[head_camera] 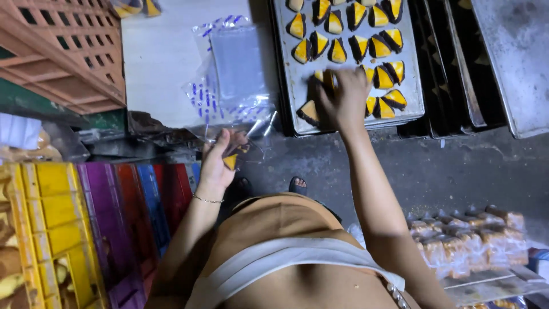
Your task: Packing individual triangular pastries from a baking tray into small plastic bags for retail.
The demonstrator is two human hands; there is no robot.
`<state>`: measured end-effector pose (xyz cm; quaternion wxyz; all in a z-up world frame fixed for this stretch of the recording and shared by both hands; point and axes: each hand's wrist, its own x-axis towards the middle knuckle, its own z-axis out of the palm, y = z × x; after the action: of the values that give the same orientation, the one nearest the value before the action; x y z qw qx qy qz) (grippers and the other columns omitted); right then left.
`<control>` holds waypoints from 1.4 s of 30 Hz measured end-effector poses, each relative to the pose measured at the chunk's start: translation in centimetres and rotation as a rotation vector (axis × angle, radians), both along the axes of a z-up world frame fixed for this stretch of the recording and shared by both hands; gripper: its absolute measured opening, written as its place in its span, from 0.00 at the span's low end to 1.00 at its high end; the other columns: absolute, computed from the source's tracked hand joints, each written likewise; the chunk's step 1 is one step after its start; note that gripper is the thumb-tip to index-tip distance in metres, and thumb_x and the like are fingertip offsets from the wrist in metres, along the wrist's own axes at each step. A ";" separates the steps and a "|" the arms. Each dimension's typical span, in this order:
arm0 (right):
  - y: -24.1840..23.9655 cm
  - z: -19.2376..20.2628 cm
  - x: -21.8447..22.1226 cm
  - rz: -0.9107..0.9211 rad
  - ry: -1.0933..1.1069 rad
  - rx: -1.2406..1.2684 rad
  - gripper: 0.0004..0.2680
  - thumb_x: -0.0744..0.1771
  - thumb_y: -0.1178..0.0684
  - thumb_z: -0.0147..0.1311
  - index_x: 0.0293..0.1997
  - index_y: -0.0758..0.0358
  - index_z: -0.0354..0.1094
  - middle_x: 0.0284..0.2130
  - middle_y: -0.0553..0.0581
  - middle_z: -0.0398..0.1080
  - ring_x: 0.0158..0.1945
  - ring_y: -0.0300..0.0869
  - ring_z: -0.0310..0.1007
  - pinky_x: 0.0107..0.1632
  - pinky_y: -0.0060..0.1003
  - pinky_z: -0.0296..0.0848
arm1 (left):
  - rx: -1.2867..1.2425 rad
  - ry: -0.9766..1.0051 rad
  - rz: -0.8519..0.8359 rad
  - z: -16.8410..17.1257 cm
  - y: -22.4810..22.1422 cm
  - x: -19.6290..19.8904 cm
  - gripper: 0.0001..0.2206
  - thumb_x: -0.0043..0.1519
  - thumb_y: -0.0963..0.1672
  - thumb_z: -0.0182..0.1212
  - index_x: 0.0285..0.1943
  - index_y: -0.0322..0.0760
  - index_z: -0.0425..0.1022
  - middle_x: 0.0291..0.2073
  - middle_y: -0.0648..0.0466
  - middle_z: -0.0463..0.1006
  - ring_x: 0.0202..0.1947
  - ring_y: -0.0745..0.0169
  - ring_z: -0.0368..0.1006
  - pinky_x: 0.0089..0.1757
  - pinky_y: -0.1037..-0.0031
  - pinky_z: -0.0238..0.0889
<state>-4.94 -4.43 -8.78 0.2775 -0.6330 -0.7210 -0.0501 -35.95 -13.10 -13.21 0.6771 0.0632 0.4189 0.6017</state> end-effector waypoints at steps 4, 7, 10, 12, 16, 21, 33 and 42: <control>-5.9 1.1 -3.2 0.157 0.374 0.051 0.13 0.64 0.58 0.70 0.53 0.54 0.77 0.42 0.59 0.77 0.46 0.56 0.78 0.50 0.48 0.74 | -0.042 -0.065 -0.026 -0.7 0.5 0.2 0.12 0.59 0.48 0.71 0.44 0.38 0.82 0.39 0.45 0.85 0.40 0.48 0.83 0.46 0.57 0.77; -6.6 0.6 -3.4 0.124 0.439 0.054 0.15 0.63 0.59 0.71 0.54 0.53 0.77 0.46 0.59 0.78 0.50 0.57 0.79 0.52 0.48 0.76 | -0.041 -0.077 -0.074 -1.0 1.1 0.8 0.13 0.59 0.49 0.71 0.46 0.39 0.82 0.41 0.47 0.85 0.42 0.50 0.83 0.47 0.58 0.77; -7.6 2.0 -1.8 0.171 0.583 0.059 0.15 0.62 0.57 0.74 0.52 0.60 0.77 0.42 0.63 0.78 0.49 0.59 0.78 0.51 0.50 0.76 | -0.008 -0.043 -0.109 0.3 1.1 2.9 0.12 0.58 0.48 0.72 0.45 0.40 0.81 0.40 0.49 0.85 0.41 0.52 0.83 0.47 0.61 0.77; -8.4 3.7 -1.9 0.226 0.657 0.046 0.15 0.62 0.54 0.74 0.51 0.63 0.77 0.40 0.66 0.77 0.48 0.61 0.78 0.50 0.53 0.76 | 0.023 -0.011 -0.124 0.1 1.0 5.6 0.11 0.58 0.47 0.73 0.43 0.41 0.80 0.37 0.49 0.85 0.40 0.53 0.83 0.46 0.63 0.77; -10.2 5.5 -2.7 0.557 0.336 0.038 0.09 0.65 0.57 0.65 0.49 0.61 0.78 0.43 0.62 0.79 0.47 0.56 0.81 0.49 0.48 0.78 | 0.141 0.232 -0.322 -1.0 -1.5 12.0 0.19 0.52 0.49 0.80 0.47 0.42 0.78 0.39 0.52 0.82 0.42 0.60 0.80 0.46 0.67 0.75; -9.0 5.1 -1.0 0.492 0.136 0.082 0.11 0.65 0.52 0.66 0.51 0.62 0.76 0.41 0.61 0.79 0.44 0.53 0.81 0.45 0.45 0.80 | 0.190 0.267 -0.275 -2.4 -2.5 13.0 0.22 0.55 0.50 0.78 0.52 0.38 0.77 0.43 0.52 0.81 0.45 0.61 0.77 0.49 0.64 0.72; 1.5 -1.8 3.4 0.165 0.386 -0.225 0.06 0.65 0.49 0.61 0.43 0.52 0.77 0.31 0.54 0.79 0.39 0.55 0.81 0.44 0.47 0.78 | 0.060 0.249 0.086 -3.4 -7.9 7.9 0.18 0.65 0.54 0.60 0.50 0.38 0.75 0.34 0.45 0.83 0.34 0.52 0.83 0.38 0.60 0.81; 5.4 -2.1 12.2 0.076 -0.291 0.011 0.11 0.60 0.50 0.70 0.39 0.59 0.72 0.35 0.58 0.72 0.34 0.58 0.79 0.39 0.53 0.78 | -0.018 0.223 0.231 -4.6 -12.3 10.1 0.18 0.66 0.55 0.57 0.50 0.39 0.76 0.37 0.40 0.84 0.35 0.46 0.83 0.36 0.55 0.80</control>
<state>7.29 1.00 -10.84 0.1753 -0.5898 -0.7767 -0.1347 -25.88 -25.43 -17.78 0.5533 0.0748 0.5013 0.6611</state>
